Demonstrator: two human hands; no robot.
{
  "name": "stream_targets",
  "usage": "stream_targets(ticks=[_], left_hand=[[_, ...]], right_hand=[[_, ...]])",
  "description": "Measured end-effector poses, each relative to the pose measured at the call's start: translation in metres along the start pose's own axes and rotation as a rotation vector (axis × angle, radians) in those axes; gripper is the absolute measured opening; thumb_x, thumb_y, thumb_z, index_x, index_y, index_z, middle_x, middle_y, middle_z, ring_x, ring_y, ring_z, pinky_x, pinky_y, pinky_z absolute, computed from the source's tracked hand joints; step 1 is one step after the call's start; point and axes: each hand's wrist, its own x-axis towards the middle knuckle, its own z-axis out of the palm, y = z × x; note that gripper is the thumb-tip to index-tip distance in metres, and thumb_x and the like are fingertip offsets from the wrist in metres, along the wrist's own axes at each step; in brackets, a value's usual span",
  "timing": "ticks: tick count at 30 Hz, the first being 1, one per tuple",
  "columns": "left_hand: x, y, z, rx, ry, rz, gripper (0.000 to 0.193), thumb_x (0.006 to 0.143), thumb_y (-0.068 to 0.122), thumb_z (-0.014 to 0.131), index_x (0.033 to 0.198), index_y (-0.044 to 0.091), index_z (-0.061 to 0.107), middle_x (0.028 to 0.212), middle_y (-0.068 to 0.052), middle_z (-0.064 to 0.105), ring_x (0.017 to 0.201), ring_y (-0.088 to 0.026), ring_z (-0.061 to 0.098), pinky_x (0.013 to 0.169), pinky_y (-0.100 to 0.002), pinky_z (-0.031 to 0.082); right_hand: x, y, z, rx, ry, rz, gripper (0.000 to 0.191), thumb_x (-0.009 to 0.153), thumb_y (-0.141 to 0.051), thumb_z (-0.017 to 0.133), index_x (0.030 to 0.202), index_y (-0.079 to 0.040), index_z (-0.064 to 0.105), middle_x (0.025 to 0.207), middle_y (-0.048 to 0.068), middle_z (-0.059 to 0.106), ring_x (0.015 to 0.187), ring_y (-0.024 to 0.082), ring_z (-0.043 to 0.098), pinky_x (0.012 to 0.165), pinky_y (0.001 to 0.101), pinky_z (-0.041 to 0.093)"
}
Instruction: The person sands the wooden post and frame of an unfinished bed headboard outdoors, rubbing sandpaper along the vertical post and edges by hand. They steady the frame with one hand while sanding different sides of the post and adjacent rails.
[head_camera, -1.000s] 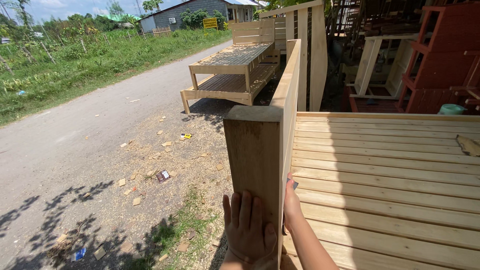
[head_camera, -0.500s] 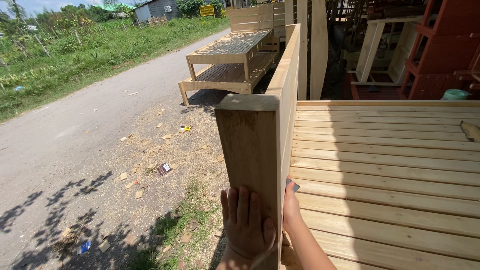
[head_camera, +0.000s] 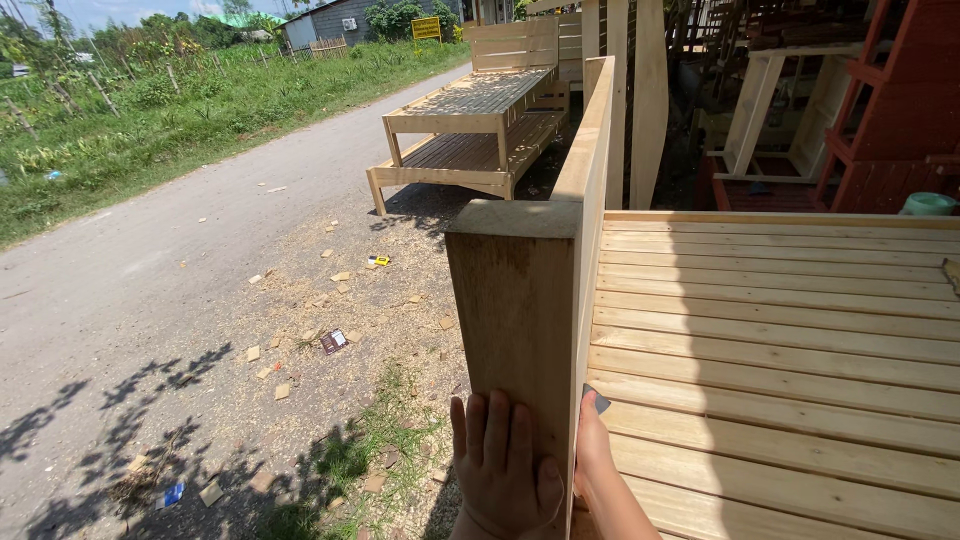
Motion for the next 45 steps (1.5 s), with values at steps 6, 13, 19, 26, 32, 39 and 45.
stream_targets(ticks=[6,13,19,26,32,39,45], left_hand=[[-0.005,0.002,0.004,-0.003,0.042,0.003,0.06,0.107,0.043,0.034,0.134,-0.006,0.057,0.145,-0.029,0.051,0.144,-0.051,0.041,0.123,-0.07,0.024],[0.003,-0.002,0.003,-0.003,0.015,0.021,0.059,0.106,0.042,0.037,0.134,-0.005,0.058,0.147,-0.03,0.05,0.145,-0.05,0.04,0.124,-0.068,0.025],[0.011,0.003,0.006,0.005,0.05,0.032,0.059,0.106,0.039,0.037,0.139,-0.006,0.056,0.15,-0.03,0.048,0.146,-0.05,0.038,0.125,-0.066,0.024],[0.015,0.004,0.015,-0.023,0.011,0.015,0.056,0.107,0.036,0.037,0.143,-0.005,0.054,0.153,-0.029,0.045,0.148,-0.05,0.035,0.124,-0.063,0.025],[0.024,0.008,0.021,-0.106,-0.09,-0.063,0.058,0.106,0.032,0.038,0.143,-0.011,0.048,0.151,-0.042,0.036,0.145,-0.063,0.028,0.123,-0.066,0.025],[0.039,0.008,0.016,-0.107,-0.185,-0.055,0.063,0.102,0.033,0.041,0.138,-0.019,0.045,0.145,-0.051,0.031,0.138,-0.07,0.027,0.117,-0.068,0.028],[0.043,0.006,0.013,-0.097,-0.15,-0.031,0.059,0.107,0.031,0.041,0.142,-0.017,0.045,0.151,-0.048,0.03,0.141,-0.07,0.029,0.12,-0.068,0.031]], right_hand=[[-0.038,0.025,-0.002,0.031,-0.28,-0.284,0.072,0.1,-0.059,0.022,0.151,-0.011,0.041,0.146,0.016,0.056,0.131,0.029,0.056,0.108,0.0423,0.048],[-0.002,-0.027,0.022,-0.126,0.053,-0.114,0.072,0.105,-0.058,0.021,0.157,-0.013,0.038,0.15,0.016,0.053,0.134,0.027,0.052,0.111,0.0435,0.045],[-0.036,-0.008,0.021,-0.051,-0.367,-0.377,0.075,0.098,-0.06,0.021,0.161,-0.019,0.021,0.155,0.014,0.046,0.139,0.028,0.049,0.115,0.0423,0.041],[-0.052,-0.049,0.049,-0.066,-0.516,-0.438,0.08,0.098,-0.064,0.018,0.163,-0.019,0.013,0.155,0.018,0.042,0.136,0.032,0.046,0.114,0.0446,0.039],[-0.108,-0.033,0.051,-0.256,-0.382,-0.6,0.084,0.096,-0.065,0.022,0.165,-0.02,0.004,0.166,0.01,0.031,0.148,0.023,0.038,0.12,0.0393,0.033],[-0.111,-0.086,0.087,-0.464,-0.497,-0.96,0.095,0.094,-0.068,0.027,0.167,-0.017,-0.007,0.167,0.021,0.028,0.148,0.034,0.038,0.118,0.045,0.038],[-0.144,-0.027,0.069,-0.66,-0.175,-1.198,0.081,0.106,-0.051,0.034,0.162,0.0,0.007,0.172,0.023,0.015,0.159,0.032,0.016,0.127,0.0421,0.015]])
